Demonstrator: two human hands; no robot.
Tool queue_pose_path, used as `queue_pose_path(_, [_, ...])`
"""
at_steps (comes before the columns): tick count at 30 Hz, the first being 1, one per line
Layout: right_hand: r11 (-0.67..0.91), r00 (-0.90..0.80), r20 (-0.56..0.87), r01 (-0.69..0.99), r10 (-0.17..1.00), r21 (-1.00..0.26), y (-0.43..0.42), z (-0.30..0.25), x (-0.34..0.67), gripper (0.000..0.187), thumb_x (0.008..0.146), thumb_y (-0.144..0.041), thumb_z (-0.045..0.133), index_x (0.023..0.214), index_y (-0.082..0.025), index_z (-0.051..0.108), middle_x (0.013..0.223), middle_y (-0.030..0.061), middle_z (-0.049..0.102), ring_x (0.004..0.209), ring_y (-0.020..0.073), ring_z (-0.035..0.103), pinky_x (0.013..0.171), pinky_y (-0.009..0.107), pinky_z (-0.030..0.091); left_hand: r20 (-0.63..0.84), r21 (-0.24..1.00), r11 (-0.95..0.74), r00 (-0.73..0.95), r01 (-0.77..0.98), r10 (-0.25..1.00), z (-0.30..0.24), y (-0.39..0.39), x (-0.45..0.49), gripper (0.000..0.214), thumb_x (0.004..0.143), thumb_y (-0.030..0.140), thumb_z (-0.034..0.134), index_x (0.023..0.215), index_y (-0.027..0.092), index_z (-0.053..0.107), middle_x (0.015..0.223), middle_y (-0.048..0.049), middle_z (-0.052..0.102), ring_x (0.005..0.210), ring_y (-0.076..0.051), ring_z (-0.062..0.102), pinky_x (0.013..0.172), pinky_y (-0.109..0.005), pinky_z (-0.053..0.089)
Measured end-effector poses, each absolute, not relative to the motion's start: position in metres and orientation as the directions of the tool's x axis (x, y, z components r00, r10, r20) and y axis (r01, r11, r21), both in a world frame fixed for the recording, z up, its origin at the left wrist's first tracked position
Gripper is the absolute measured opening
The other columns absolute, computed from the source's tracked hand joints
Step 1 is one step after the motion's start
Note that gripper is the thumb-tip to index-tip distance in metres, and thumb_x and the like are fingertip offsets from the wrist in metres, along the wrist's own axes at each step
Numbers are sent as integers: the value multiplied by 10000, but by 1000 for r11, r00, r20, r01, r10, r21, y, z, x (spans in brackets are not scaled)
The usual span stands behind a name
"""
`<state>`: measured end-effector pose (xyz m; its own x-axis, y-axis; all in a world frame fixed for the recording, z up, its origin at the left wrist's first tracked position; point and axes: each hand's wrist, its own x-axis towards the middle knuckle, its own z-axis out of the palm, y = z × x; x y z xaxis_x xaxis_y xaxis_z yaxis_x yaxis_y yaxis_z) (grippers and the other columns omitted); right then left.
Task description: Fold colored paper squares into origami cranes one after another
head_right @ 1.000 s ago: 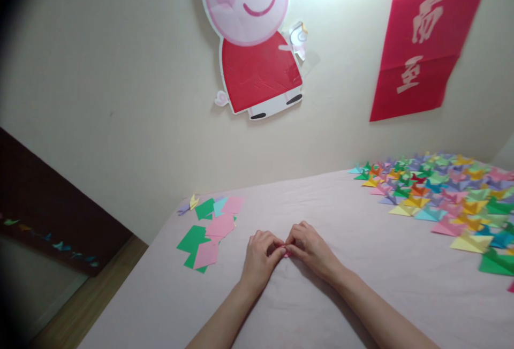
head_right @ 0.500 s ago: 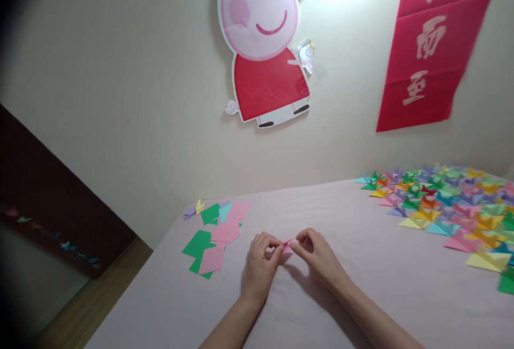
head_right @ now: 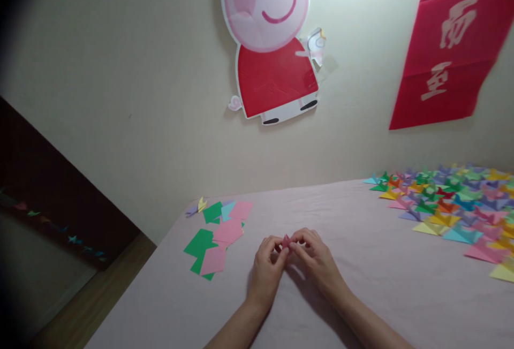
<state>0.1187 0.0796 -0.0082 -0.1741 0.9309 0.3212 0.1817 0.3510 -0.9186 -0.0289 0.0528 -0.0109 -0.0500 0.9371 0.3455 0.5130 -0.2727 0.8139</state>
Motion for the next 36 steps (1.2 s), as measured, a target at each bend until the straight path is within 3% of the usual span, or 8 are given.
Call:
queue_pose_path(5, [178, -168, 173, 15, 970, -984, 85, -17, 116, 325, 787, -523, 675, 933, -232, 663, 858, 28, 664, 747, 199, 591, 715, 358, 476, 242, 876, -211, -18, 434, 970, -11, 56, -32, 120, 898, 225, 588, 799, 210, 654, 791, 15, 612, 766, -158, 542, 705, -262, 407])
queue_pose_path(7, [133, -186, 138, -40, 973, -990, 85, -17, 116, 325, 774, -532, 693, 889, -229, 675, 810, 20, 670, 732, 196, 586, 707, 362, 475, 221, 888, -199, -6, 414, 975, -12, 58, -33, 127, 896, 235, 582, 799, 207, 660, 783, 16, 608, 746, -153, 536, 690, -258, 400])
queue_pose_path(11, [118, -201, 132, -80, 971, -990, 83, -13, 118, 337, 754, -534, 719, 717, -205, 660, 686, 4, 648, 681, 182, 567, 673, 348, 456, 214, 900, -202, 12, 387, 977, -12, 59, -33, 138, 899, 302, 599, 828, 201, 662, 786, 15, 609, 740, -154, 523, 688, -261, 385])
queue_pose_path(19, [155, -260, 172, -84, 950, -984, 81, -12, 118, 333, 788, -520, 704, 750, -192, 655, 666, 7, 650, 657, 180, 585, 658, 334, 451, 266, 906, -272, 64, 324, 962, -10, 59, -34, 301, 909, 386, 601, 674, 199, 622, 731, 5, 585, 756, -170, 509, 706, -273, 365])
queue_pose_path(25, [123, -228, 139, -85, 964, -989, 78, -9, 118, 374, 792, -554, 678, 700, -193, 638, 629, 5, 628, 633, 175, 564, 646, 331, 445, 253, 870, -283, 126, 404, 959, -7, 58, -34, 234, 902, 324, 594, 703, 207, 632, 724, 15, 606, 750, -171, 520, 721, -282, 352])
queue_pose_path(30, [148, -76, 156, -102, 985, -984, 81, -8, 122, 404, 730, -594, 716, 678, -208, 607, 633, -19, 556, 625, 157, 497, 614, 307, 423, 228, 854, -296, 204, 428, 952, -4, 55, -34, 197, 843, 234, 613, 648, 208, 619, 709, 21, 621, 774, -175, 524, 794, -297, 337])
queue_pose_path(33, [156, -34, 159, -87, 987, -984, 83, -6, 124, 416, 728, -615, 703, 689, -213, 604, 636, -26, 527, 619, 150, 476, 601, 295, 414, 191, 899, -236, 156, 368, 969, -7, 56, -34, 165, 831, 266, 621, 679, 202, 636, 696, 19, 598, 714, -164, 508, 723, -281, 353])
queue_pose_path(36, [148, -168, 158, -71, 973, -986, 82, -6, 122, 409, 750, -610, 680, 747, -204, 633, 674, -7, 588, 654, 164, 530, 635, 305, 447, 180, 924, -198, 84, 327, 980, -11, 58, -36, 212, 872, 329, 585, 719, 194, 642, 710, 11, 582, 672, -155, 491, 644, -266, 356])
